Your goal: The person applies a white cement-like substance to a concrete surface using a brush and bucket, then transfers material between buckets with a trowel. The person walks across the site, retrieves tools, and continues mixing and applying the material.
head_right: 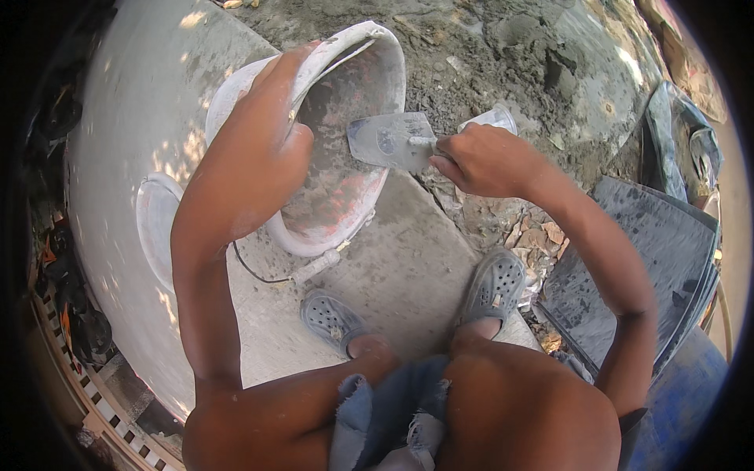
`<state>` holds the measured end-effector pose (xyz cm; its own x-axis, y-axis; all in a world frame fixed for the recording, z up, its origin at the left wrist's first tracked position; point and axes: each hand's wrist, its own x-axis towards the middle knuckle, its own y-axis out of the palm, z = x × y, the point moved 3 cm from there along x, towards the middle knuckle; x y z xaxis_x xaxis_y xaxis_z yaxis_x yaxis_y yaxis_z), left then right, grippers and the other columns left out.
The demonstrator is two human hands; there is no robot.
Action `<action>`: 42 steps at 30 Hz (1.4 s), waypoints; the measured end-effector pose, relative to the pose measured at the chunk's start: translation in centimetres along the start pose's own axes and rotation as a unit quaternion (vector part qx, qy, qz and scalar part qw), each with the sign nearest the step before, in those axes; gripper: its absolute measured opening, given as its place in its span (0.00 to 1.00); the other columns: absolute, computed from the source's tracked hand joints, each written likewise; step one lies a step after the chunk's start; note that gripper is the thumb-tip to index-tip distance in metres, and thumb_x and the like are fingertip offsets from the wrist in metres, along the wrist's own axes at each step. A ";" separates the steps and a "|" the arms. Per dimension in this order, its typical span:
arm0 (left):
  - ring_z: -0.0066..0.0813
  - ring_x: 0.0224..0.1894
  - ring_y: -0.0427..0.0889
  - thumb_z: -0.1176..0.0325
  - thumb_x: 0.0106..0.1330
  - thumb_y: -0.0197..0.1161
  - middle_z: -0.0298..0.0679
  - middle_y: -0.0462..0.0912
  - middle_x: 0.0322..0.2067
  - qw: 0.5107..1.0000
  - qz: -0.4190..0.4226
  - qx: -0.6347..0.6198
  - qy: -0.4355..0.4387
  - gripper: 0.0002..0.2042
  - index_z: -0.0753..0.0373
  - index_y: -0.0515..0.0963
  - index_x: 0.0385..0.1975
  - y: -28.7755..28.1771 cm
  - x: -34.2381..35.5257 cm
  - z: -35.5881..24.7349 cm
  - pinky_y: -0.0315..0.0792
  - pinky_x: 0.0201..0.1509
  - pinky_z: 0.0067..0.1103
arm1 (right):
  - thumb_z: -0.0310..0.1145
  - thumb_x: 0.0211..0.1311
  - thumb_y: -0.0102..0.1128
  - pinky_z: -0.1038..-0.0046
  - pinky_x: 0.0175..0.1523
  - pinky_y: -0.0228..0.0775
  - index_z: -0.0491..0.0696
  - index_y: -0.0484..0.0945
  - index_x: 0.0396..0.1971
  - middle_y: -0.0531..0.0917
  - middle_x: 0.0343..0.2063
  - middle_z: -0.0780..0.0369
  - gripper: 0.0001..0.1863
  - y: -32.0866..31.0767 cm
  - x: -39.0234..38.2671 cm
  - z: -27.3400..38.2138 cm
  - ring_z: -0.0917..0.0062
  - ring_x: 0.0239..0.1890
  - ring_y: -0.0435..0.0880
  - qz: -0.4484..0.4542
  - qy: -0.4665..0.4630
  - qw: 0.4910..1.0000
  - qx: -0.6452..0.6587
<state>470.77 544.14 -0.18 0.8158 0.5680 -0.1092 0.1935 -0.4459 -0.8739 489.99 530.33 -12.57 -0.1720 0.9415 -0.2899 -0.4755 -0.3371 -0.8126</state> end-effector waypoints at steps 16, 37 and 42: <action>0.54 0.70 0.68 0.78 0.62 0.48 0.57 0.70 0.65 1.000 -0.019 -0.004 0.012 0.32 0.65 0.62 0.71 0.5 -0.4 0.4 0.58 0.75 0.38 | 0.44 0.78 0.49 0.52 0.46 0.75 0.40 0.80 0.37 0.83 0.28 0.45 0.21 0.4 -0.3 0.6 0.48 0.36 0.83 0.080 0.027 0.995 0.051; 0.48 0.71 0.68 0.80 0.60 0.47 0.54 0.71 0.66 0.998 -0.055 -0.020 0.016 0.33 0.64 0.64 0.71 0.8 -1.4 0.6 0.56 0.76 0.35 | 0.44 0.77 0.48 0.51 0.46 0.76 0.39 0.83 0.34 0.84 0.27 0.45 0.24 1.6 -0.9 0.4 0.47 0.36 0.84 0.091 0.077 0.988 0.094; 0.48 0.71 0.67 0.80 0.60 0.47 0.54 0.71 0.66 0.998 -0.054 -0.030 0.016 0.33 0.65 0.64 0.71 0.9 -1.5 0.7 0.56 0.77 0.34 | 0.44 0.77 0.48 0.50 0.48 0.75 0.39 0.82 0.35 0.83 0.31 0.42 0.23 0.8 -1.3 0.2 0.47 0.39 0.84 0.060 0.115 0.986 0.104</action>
<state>469.35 543.43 -1.10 0.8051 0.5931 0.0006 0.3127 -0.4236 -0.8502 489.69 528.83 -12.73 -0.0481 0.8626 -0.5037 -0.6339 -0.4161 -0.6520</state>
